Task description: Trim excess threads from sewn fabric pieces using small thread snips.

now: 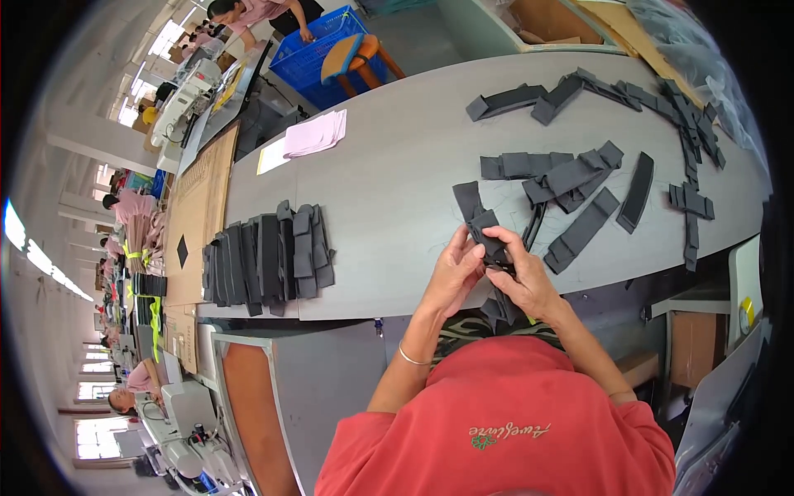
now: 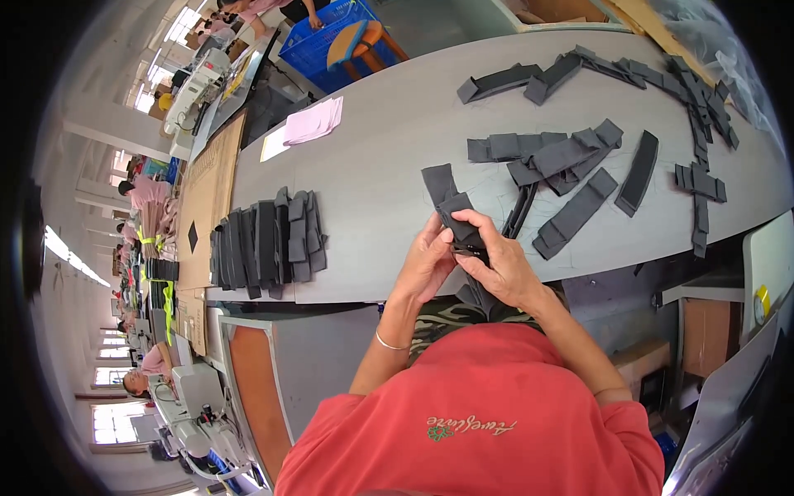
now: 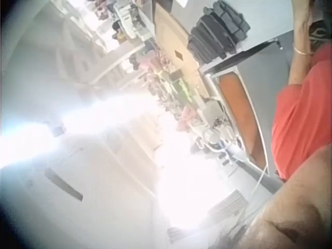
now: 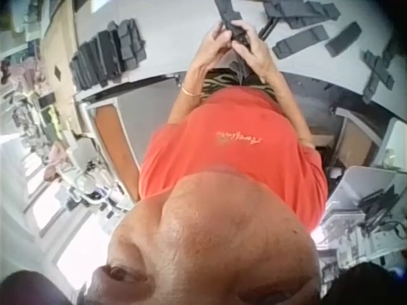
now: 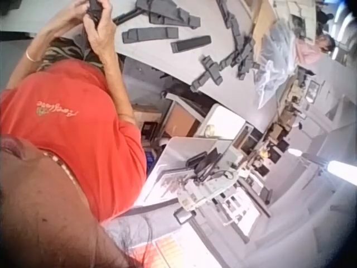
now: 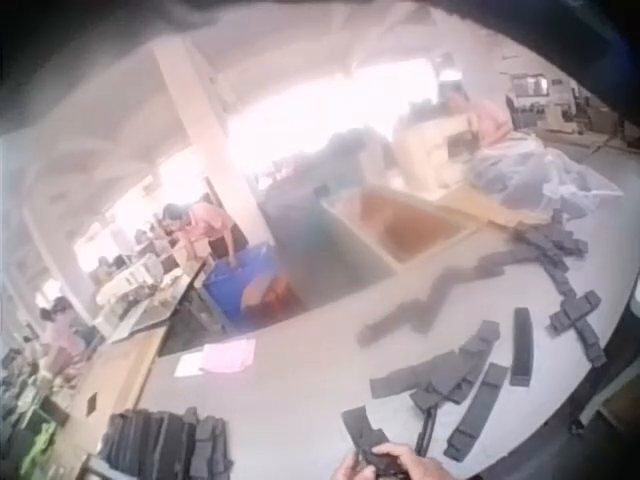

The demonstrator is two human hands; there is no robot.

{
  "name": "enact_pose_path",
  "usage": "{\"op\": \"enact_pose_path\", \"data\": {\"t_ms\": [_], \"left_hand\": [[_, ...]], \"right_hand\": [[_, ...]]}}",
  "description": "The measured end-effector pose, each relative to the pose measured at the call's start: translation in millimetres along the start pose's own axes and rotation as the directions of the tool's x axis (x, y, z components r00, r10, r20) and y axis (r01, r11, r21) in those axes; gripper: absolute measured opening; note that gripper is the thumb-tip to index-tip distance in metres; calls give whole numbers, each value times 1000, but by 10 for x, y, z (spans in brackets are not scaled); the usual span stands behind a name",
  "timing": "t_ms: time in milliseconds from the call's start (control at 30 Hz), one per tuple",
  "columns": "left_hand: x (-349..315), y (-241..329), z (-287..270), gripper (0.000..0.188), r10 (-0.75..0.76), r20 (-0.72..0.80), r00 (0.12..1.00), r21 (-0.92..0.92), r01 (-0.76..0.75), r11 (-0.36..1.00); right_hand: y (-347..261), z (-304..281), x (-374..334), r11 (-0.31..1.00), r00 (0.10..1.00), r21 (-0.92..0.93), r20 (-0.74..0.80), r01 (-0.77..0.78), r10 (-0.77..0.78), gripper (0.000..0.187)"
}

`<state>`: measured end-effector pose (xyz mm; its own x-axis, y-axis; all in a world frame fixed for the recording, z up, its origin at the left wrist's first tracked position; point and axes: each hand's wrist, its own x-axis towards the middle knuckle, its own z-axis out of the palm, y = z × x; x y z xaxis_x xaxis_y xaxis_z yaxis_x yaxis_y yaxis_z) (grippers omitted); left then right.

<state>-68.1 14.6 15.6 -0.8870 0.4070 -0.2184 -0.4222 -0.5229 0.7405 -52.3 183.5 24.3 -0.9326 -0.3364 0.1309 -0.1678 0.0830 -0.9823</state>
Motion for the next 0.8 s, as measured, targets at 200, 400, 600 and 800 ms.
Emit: {"op": "enact_pose_path", "data": {"t_ms": [200,400,600,800], "left_hand": [[-35,-5,32,59,33,-28,999,8,-32,999],[-91,-67,62,62,107,-135,985,120,-91,989],[-7,22,-38,76,97,-84,992,207,-78,975],[96,54,-127,74,82,-67,994,270,-61,961]], "right_hand": [[-33,29,-46,999,999,-43,36,-1,2,50],[56,72,-60,998,983,59,-179,-28,38,42],[300,63,97,999,944,-31,-327,19,-28,31],[431,-16,252,997,963,10,-261,-71,71,28]]}}
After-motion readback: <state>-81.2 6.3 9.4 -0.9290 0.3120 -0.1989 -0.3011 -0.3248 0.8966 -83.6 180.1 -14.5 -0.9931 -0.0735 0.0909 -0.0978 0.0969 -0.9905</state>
